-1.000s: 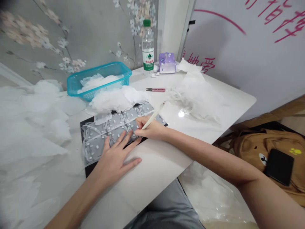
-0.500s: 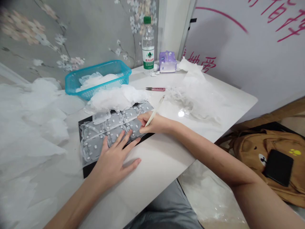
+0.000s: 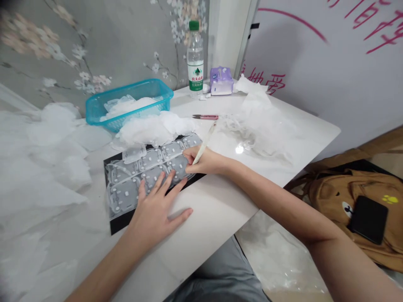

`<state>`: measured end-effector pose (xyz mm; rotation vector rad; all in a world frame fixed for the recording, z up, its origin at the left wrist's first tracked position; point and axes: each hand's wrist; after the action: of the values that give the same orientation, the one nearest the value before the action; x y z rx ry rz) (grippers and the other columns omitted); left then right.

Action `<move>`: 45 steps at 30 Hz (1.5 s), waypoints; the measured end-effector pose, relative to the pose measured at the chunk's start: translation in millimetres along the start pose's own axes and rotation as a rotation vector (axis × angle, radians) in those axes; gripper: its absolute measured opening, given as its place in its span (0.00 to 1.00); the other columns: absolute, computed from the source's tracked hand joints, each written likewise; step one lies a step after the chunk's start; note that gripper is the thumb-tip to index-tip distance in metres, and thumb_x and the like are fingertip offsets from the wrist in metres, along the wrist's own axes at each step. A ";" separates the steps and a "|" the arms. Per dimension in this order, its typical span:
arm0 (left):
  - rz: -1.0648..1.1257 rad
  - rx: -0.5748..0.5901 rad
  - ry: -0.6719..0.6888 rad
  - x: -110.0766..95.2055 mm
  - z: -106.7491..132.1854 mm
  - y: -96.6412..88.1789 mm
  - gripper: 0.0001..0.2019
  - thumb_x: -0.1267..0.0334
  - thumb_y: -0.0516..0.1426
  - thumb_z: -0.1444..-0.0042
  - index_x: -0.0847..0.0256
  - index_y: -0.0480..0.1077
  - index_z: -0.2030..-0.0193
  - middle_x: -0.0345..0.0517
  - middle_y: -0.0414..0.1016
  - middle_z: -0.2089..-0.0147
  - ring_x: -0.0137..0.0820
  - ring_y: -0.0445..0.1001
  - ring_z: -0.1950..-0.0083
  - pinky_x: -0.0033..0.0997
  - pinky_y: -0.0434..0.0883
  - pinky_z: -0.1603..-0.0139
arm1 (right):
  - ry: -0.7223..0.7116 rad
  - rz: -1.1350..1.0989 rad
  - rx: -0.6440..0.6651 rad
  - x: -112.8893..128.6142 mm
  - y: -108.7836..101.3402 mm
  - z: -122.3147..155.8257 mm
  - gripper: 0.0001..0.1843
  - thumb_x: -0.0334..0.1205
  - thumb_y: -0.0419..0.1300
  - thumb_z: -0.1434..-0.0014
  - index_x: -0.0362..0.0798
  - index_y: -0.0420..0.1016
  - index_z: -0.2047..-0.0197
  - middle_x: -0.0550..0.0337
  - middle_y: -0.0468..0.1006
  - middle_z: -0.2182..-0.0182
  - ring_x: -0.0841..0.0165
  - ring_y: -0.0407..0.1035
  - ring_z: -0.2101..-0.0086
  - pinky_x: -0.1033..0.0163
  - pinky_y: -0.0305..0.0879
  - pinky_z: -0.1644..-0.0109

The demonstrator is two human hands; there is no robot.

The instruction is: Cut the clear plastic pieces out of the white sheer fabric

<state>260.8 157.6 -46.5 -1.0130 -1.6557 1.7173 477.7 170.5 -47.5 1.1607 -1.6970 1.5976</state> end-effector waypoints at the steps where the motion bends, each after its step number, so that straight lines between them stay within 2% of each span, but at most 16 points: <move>1: 0.003 0.002 0.001 0.3 -0.1 -0.2 0.30 0.41 0.44 0.41 0.49 0.56 0.35 0.52 0.53 0.31 0.52 0.50 0.31 0.72 0.44 0.40 | -0.005 0.001 -0.003 0.7 1.9 -0.3 0.14 0.30 0.55 0.58 0.47 0.50 0.82 0.72 0.51 0.85 0.78 0.46 0.79 0.70 0.43 0.77; 6: 0.015 0.003 0.000 0.9 0.4 -1.3 0.29 0.41 0.45 0.41 0.48 0.57 0.36 0.53 0.53 0.31 0.53 0.50 0.31 0.72 0.45 0.40 | -0.011 0.005 0.057 4.4 2.8 -1.5 0.14 0.30 0.56 0.58 0.47 0.51 0.82 0.72 0.52 0.85 0.79 0.47 0.80 0.70 0.44 0.77; 13: 0.000 -0.009 -0.002 -1.1 -0.1 -2.0 0.28 0.42 0.47 0.42 0.50 0.60 0.37 0.53 0.53 0.31 0.54 0.50 0.32 0.73 0.45 0.41 | 0.075 -0.007 0.075 1.1 -19.5 0.8 0.13 0.28 0.57 0.59 0.47 0.53 0.81 0.73 0.51 0.85 0.80 0.45 0.81 0.71 0.42 0.78; 21: -0.015 -0.029 -0.005 -0.8 0.0 0.4 0.28 0.42 0.47 0.42 0.49 0.60 0.38 0.51 0.53 0.31 0.53 0.51 0.32 0.73 0.44 0.40 | 0.068 -0.158 0.068 -1.8 -10.8 -1.6 0.12 0.31 0.57 0.59 0.47 0.53 0.81 0.73 0.51 0.85 0.80 0.46 0.81 0.71 0.41 0.79; 23: -0.015 -0.021 -0.008 -0.4 0.2 -0.4 0.28 0.42 0.46 0.42 0.49 0.61 0.38 0.51 0.52 0.31 0.53 0.51 0.32 0.73 0.45 0.41 | 0.095 -0.255 -0.016 -0.9 -12.8 -1.0 0.12 0.31 0.56 0.59 0.48 0.53 0.81 0.73 0.52 0.87 0.80 0.46 0.83 0.71 0.40 0.80; 26: -0.021 -0.009 0.005 1.9 1.6 -3.3 0.28 0.42 0.46 0.41 0.51 0.62 0.39 0.50 0.52 0.31 0.52 0.51 0.32 0.73 0.46 0.40 | 0.171 -0.464 -0.322 -0.6 -18.9 4.7 0.13 0.32 0.53 0.59 0.49 0.48 0.82 0.74 0.49 0.89 0.80 0.42 0.85 0.70 0.37 0.81; 28: -0.037 -0.014 0.029 3.8 2.1 -5.9 0.28 0.42 0.46 0.41 0.52 0.61 0.38 0.51 0.53 0.31 0.52 0.51 0.32 0.71 0.46 0.39 | 0.236 -0.498 -0.439 -3.2 -22.5 11.7 0.13 0.33 0.53 0.59 0.50 0.47 0.82 0.74 0.49 0.90 0.80 0.42 0.86 0.69 0.36 0.82; 31: -0.060 -0.047 0.096 2.3 -3.2 -8.6 0.29 0.44 0.45 0.40 0.53 0.56 0.35 0.49 0.53 0.31 0.50 0.49 0.31 0.67 0.46 0.37 | 0.264 -0.378 -0.360 -10.3 -26.3 23.1 0.13 0.32 0.55 0.61 0.49 0.50 0.83 0.73 0.51 0.89 0.81 0.43 0.85 0.70 0.36 0.81; 35: -0.018 -0.030 0.161 -13.9 -26.4 -3.9 0.30 0.46 0.43 0.38 0.57 0.51 0.33 0.49 0.53 0.31 0.47 0.49 0.30 0.61 0.49 0.36 | 0.214 -0.321 -0.276 -16.2 -29.9 30.0 0.13 0.33 0.55 0.60 0.48 0.50 0.83 0.74 0.50 0.88 0.81 0.43 0.83 0.71 0.38 0.79; 40: 0.032 0.008 0.121 -33.7 -51.6 10.3 0.28 0.44 0.44 0.39 0.51 0.59 0.36 0.51 0.51 0.31 0.58 0.46 0.31 0.68 0.52 0.40 | 0.184 -0.233 -0.268 -14.5 -30.7 29.7 0.14 0.34 0.55 0.61 0.48 0.50 0.85 0.73 0.49 0.88 0.80 0.43 0.82 0.71 0.39 0.79; 45: 0.056 0.006 0.112 -33.9 -52.1 13.4 0.27 0.43 0.45 0.40 0.48 0.60 0.37 0.51 0.51 0.30 0.58 0.45 0.31 0.70 0.50 0.40 | 0.180 -0.200 -0.233 -14.3 -29.0 32.1 0.13 0.32 0.54 0.61 0.48 0.50 0.84 0.73 0.50 0.87 0.80 0.43 0.82 0.72 0.40 0.80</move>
<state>324.0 159.0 -52.8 -1.1419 -1.5647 1.6677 515.0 144.5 -49.7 1.0043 -1.5510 1.3036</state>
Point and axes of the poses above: each hand's wrist, its own z-axis away from the middle knuckle, its own y-axis out of the palm, x = y × z
